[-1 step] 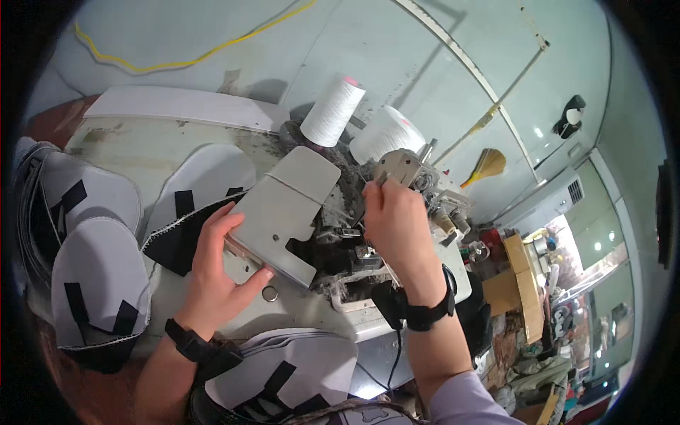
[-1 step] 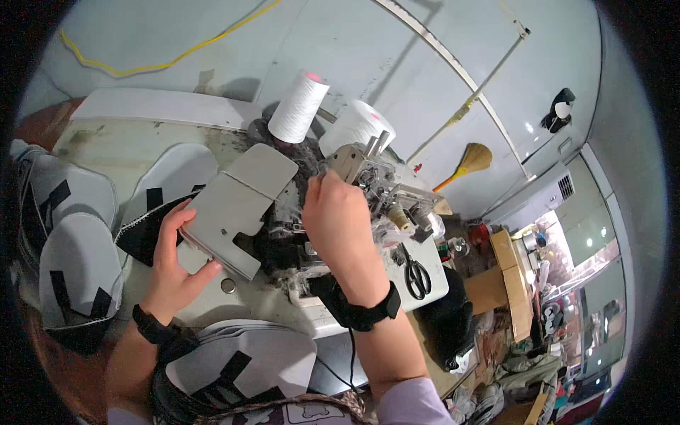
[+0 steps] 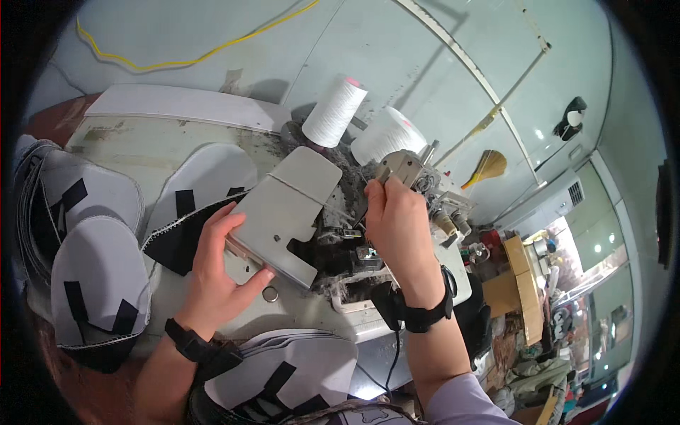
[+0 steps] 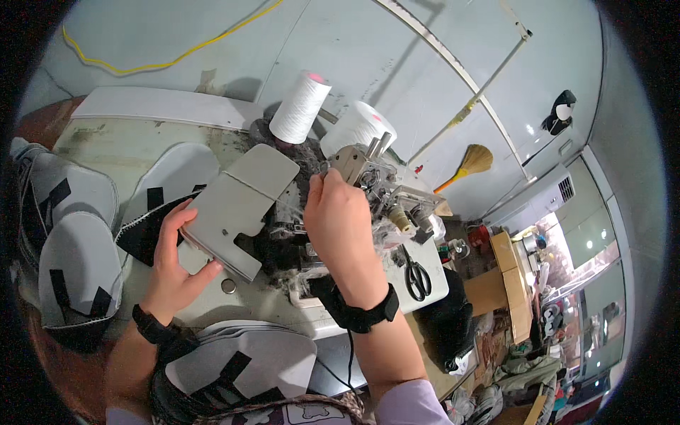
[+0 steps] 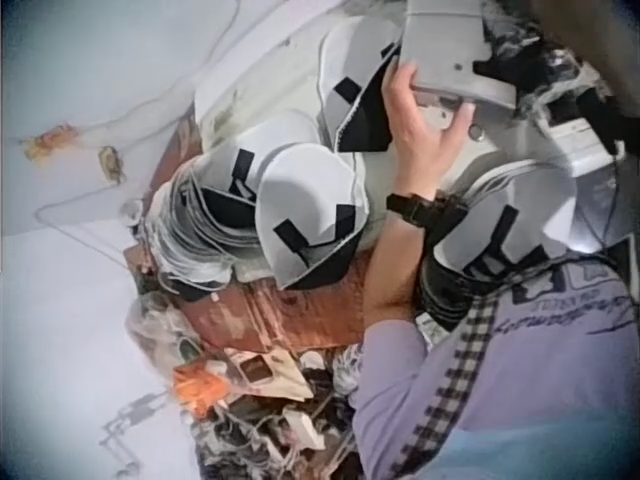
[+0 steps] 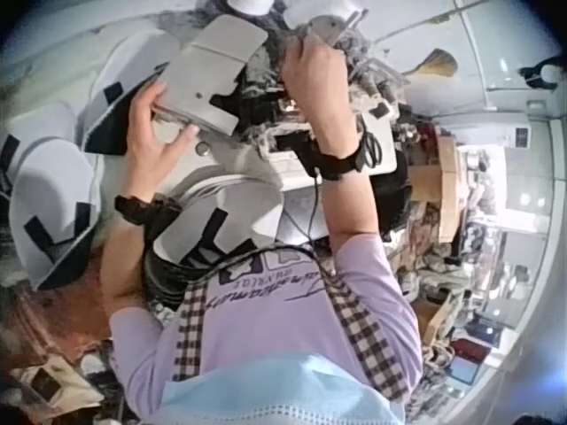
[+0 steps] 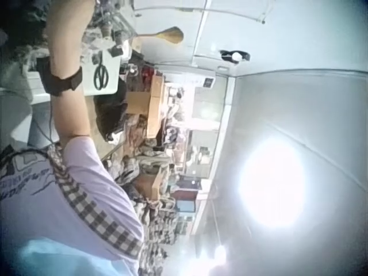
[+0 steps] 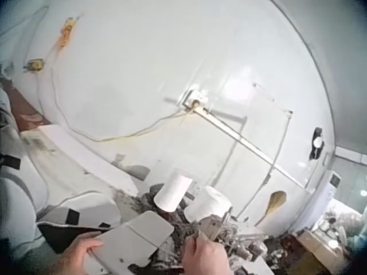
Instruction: Operating an industrial sewing machine to stitch together various components of athletic shoes.
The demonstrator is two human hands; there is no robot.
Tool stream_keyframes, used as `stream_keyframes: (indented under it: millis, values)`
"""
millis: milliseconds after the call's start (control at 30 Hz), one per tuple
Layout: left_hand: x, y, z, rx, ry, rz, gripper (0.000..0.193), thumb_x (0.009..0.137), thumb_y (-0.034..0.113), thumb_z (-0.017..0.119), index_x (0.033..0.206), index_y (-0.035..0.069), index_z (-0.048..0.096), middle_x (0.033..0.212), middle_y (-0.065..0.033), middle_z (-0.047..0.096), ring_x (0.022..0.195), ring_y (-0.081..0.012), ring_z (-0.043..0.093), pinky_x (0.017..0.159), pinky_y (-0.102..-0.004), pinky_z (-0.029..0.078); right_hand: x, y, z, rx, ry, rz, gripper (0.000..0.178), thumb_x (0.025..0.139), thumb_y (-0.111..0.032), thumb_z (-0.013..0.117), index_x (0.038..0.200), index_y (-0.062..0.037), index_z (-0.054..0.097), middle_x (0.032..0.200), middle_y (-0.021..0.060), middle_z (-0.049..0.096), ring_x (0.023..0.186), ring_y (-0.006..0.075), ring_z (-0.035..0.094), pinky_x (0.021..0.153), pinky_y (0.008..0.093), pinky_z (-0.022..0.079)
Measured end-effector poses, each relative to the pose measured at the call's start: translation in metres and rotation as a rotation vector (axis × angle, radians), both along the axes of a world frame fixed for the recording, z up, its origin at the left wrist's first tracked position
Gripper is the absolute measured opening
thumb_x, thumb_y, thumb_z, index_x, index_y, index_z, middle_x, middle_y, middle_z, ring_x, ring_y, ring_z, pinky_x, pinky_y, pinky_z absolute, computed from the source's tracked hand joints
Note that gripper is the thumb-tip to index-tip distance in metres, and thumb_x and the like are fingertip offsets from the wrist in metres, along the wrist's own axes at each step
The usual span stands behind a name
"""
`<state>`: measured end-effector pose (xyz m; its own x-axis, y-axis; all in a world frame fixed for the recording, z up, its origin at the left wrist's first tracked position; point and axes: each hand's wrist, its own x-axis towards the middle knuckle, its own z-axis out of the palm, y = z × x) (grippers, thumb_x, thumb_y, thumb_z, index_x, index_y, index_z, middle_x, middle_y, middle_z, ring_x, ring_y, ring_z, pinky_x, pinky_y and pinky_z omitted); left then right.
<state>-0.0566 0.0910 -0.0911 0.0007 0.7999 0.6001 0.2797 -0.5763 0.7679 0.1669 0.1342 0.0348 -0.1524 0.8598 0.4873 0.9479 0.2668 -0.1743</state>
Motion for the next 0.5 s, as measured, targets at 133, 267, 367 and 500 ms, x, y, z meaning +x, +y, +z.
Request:
stream_keyframes:
  millis: [133, 267, 367, 500]
  values:
    - [0.001, 0.003, -0.002, 0.056, 0.006, 0.031, 0.076, 0.066, 0.008, 0.082, 0.132, 0.005, 0.044, 0.139, -0.0235, 0.044, 0.124, -0.0358, 0.050, 0.100, -0.0420, 0.044, 0.004, 0.006, -0.004, -0.082, -0.065, 0.043, 0.031, 0.095, -0.017, 0.055, 0.075, 0.0058, 0.057, 0.067, 0.0316, 0.056, 0.067, 0.0507, 0.057, 0.060, 0.0520, 0.047]
    - [0.000, 0.003, 0.000, 0.048, 0.023, 0.034, 0.075, 0.067, 0.010, 0.082, 0.131, 0.005, 0.045, 0.138, -0.0235, 0.044, 0.123, -0.0362, 0.050, 0.100, -0.0424, 0.044, 0.010, -0.009, 0.021, -0.029, 0.154, -0.042, 0.024, 0.097, -0.016, 0.054, 0.093, 0.0043, 0.065, 0.065, 0.0152, 0.064, 0.056, 0.0248, 0.066, 0.053, 0.0341, 0.050]
    - [-0.002, 0.002, -0.004, 0.072, 0.036, 0.062, 0.075, 0.067, 0.011, 0.082, 0.131, 0.005, 0.045, 0.137, -0.0236, 0.045, 0.123, -0.0364, 0.050, 0.100, -0.0426, 0.044, 0.007, -0.028, 0.027, -0.079, 0.265, 0.022, 0.024, 0.100, -0.015, 0.051, 0.102, 0.0030, 0.066, 0.068, 0.0067, 0.064, 0.057, 0.0103, 0.063, 0.054, 0.0260, 0.050]
    - [0.000, 0.003, -0.003, 0.075, 0.024, 0.057, 0.075, 0.067, 0.012, 0.083, 0.131, 0.005, 0.045, 0.136, -0.0236, 0.045, 0.122, -0.0364, 0.051, 0.099, -0.0426, 0.044, 0.005, -0.027, 0.027, 0.028, 0.324, 0.013, 0.025, 0.101, -0.017, 0.051, 0.102, 0.0039, 0.065, 0.068, 0.0090, 0.065, 0.058, 0.0125, 0.065, 0.054, 0.0274, 0.050]
